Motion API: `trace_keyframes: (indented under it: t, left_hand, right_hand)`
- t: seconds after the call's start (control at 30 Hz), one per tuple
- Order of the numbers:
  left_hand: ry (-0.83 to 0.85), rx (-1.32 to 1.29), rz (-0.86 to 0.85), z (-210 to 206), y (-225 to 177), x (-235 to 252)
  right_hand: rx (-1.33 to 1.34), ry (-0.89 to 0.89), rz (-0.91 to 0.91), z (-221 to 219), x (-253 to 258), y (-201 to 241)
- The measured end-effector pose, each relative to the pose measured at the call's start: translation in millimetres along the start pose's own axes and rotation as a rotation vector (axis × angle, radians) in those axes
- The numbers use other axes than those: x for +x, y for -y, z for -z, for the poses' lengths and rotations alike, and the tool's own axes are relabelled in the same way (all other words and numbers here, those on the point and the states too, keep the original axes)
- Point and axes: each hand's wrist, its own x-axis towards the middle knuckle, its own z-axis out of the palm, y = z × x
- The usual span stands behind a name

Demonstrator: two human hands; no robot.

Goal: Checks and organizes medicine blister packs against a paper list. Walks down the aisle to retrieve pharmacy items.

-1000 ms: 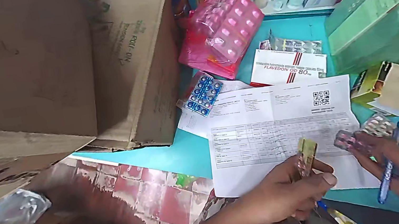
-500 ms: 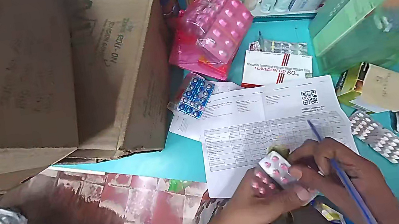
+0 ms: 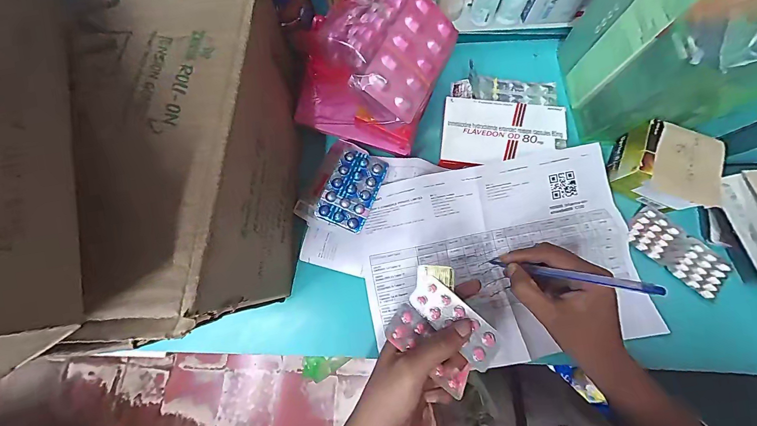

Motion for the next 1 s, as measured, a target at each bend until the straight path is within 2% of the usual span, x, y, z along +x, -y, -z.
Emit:
trace_keyframes:
  t: [0.2,0.3,0.4,0.47,0.53,0.6,0.7,0.8,0.87,0.93,1.0]
  left_hand:
    - [-0.052,-0.019,0.036,1,-1,2]
    - [-0.024,-0.039,0.020,2,1,3]
    - [-0.021,-0.019,0.018,2,0,5]
    - [-0.005,0.035,-0.003,0,0,1]
    - [0.135,0.133,-0.076,1,3,-6]
    - [0.345,0.219,-0.183,0,6,-7]
    - [0.534,0.267,-0.245,-6,7,-7]
    - [0.521,0.277,-0.246,-12,11,-7]
    - [0.463,0.259,-0.234,-16,15,-8]
    - [0.409,0.237,-0.212,-18,13,-9]
    - [0.370,0.215,-0.181,-21,12,-11]
  right_hand:
    - [-0.094,-0.001,-0.011,-6,-1,-1]
    - [-0.086,-0.048,0.001,-7,-2,-1]
    - [-0.071,-0.076,0.064,15,-2,3]
    - [-0.235,-0.079,0.120,45,-2,13]
    - [-0.544,-0.093,0.140,80,-1,23]
    - [-0.817,-0.026,0.060,113,-1,29]
    - [-0.919,0.111,-0.109,137,-5,18]
    - [-1.025,0.091,-0.083,145,-10,9]
    - [-1.148,0.034,0.060,151,-14,8]
    - [-1.105,-0.091,0.173,154,-14,12]
    - [-0.786,-0.243,0.120,155,-15,23]
